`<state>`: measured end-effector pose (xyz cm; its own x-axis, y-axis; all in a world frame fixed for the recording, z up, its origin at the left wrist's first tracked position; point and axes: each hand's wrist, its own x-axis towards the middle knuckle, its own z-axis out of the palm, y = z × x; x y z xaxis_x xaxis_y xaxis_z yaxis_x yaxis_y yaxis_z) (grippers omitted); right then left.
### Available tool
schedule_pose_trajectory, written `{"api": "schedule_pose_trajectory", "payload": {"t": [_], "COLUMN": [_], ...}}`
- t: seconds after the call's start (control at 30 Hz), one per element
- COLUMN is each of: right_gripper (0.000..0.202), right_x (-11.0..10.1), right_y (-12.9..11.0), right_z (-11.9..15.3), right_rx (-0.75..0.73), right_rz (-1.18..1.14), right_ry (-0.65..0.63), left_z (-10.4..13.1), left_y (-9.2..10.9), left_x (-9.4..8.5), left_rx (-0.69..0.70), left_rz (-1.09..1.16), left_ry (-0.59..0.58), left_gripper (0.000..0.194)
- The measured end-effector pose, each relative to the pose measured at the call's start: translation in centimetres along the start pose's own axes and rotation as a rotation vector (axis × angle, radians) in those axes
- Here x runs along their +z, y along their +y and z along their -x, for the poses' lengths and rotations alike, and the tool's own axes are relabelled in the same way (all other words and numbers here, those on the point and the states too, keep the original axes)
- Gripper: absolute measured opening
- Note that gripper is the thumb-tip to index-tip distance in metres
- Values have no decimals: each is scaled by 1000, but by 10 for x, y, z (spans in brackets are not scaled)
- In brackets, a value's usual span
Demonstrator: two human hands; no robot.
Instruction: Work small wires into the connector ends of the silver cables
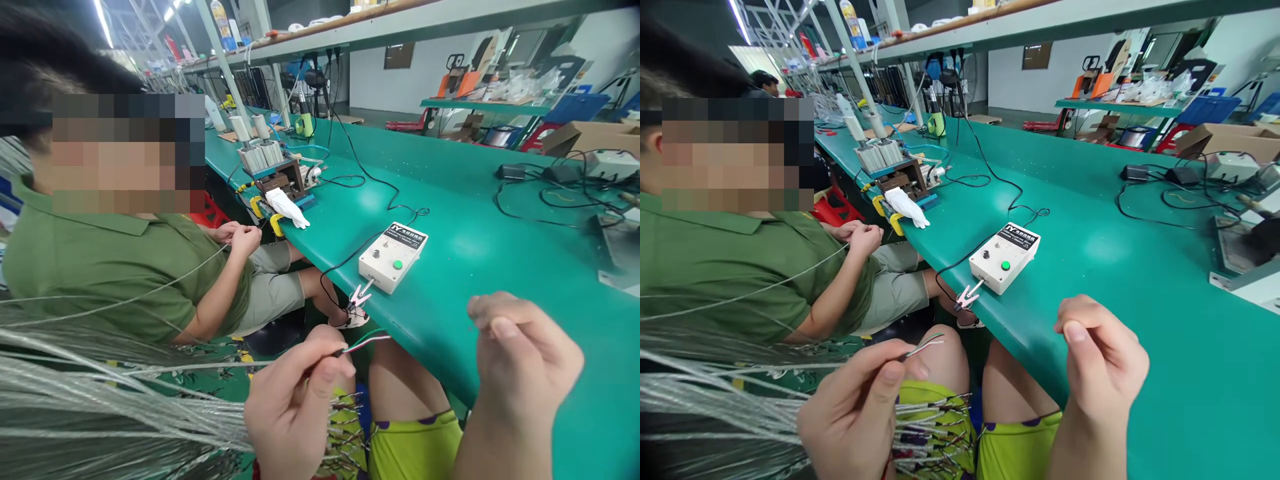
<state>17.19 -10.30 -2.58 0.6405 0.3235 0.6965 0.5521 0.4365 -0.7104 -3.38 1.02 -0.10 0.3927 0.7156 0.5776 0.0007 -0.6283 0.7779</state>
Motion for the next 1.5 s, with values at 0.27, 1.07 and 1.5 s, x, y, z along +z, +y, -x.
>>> {"api": "schedule_pose_trajectory", "payload": {"t": [0.27, 1.07, 1.5], "right_gripper": [40, 16, 22], "right_x": [50, 47, 55], "right_y": [-23, -28, 15], "right_z": [8, -1, 6], "right_rx": [323, 211, -18], "right_rz": [-266, 292, 158], "right_ry": [-508, -616, -384], "left_z": [-10, -41, -35], "left_y": [2, -17, -22], "left_x": [10, 12, 16], "left_rx": [20, 377, 154], "left_rz": [-49, -272, -279], "left_ry": [-193, -294, -334], "left_gripper": [14, 16, 26]}}
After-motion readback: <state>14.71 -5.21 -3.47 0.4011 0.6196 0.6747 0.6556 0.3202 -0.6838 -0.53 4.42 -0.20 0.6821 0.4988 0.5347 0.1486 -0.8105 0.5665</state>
